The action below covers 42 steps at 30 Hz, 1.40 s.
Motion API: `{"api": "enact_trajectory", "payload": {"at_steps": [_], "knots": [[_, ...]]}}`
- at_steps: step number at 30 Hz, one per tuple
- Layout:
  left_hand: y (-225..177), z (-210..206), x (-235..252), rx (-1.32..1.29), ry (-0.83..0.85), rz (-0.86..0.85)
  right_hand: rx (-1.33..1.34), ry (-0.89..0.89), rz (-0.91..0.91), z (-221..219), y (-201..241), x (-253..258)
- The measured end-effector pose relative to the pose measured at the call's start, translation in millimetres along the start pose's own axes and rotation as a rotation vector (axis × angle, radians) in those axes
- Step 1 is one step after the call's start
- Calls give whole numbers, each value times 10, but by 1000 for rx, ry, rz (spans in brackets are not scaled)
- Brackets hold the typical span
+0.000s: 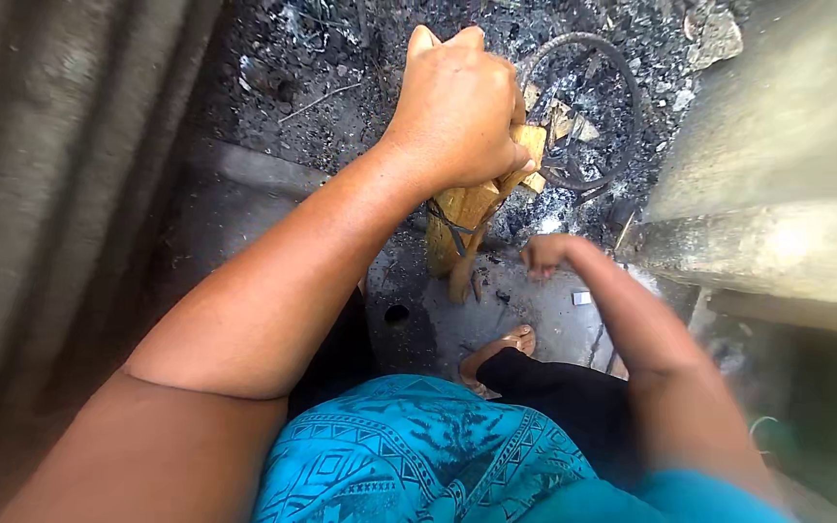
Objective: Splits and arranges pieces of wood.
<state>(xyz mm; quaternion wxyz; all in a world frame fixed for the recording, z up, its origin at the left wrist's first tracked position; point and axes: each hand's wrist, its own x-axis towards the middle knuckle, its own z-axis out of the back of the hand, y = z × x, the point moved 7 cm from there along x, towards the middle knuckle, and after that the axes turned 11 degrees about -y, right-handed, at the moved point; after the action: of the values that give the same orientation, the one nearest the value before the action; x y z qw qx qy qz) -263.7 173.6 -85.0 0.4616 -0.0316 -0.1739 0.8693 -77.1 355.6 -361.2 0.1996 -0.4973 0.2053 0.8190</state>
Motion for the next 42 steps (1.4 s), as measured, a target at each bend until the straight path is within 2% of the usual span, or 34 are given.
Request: {"api": "enact_trajectory", "payload": {"at_steps": [2,6,8,10,12,13,14,17,19,23,25,27,30,33,37,39,42], "knots": [[-23,22,-14,13,-11,-9,84,-214,68,658,-133,-403],[-62,40,-43,10,-6,-16,0,-715,50,1873,-226,-1279],[-65,54,-66,2,-9,-22,-51,-954,-4,2251,-204,-1579],[-35,64,-83,-3,-4,-10,-40,-1089,-100,2341,-131,-1755],[24,72,-88,-2,-3,13,117,-1105,-146,2069,54,-1766],[56,75,-92,2,-6,25,255,-1039,-133,1763,155,-1639],[84,86,-96,6,-8,34,444,-912,-106,1337,263,-1420],[84,95,-141,-4,-10,25,972,-305,-42,-362,600,-642],[19,94,-191,-12,-38,-14,1230,-96,-53,-1088,783,-339],[-201,108,-407,-14,-71,-82,1718,-48,-100,-1623,1308,-457],[-356,119,-551,-16,-90,-122,1955,-53,-76,-1684,1528,-566],[-511,128,-726,-5,-102,-170,2072,-86,-105,-1673,1606,-656],[-670,107,-1031,27,-108,-215,1863,-276,-237,-1659,1403,-846],[-655,82,-1175,63,-94,-212,1609,-491,-338,-1600,1063,-916],[-534,101,-1122,53,-57,-166,1792,-688,-285,-1146,768,-839],[-456,108,-1037,49,-46,-147,1518,-828,-188,-709,644,-814],[-320,135,-867,35,-34,-116,891,-1003,-85,64,484,-790]]}}
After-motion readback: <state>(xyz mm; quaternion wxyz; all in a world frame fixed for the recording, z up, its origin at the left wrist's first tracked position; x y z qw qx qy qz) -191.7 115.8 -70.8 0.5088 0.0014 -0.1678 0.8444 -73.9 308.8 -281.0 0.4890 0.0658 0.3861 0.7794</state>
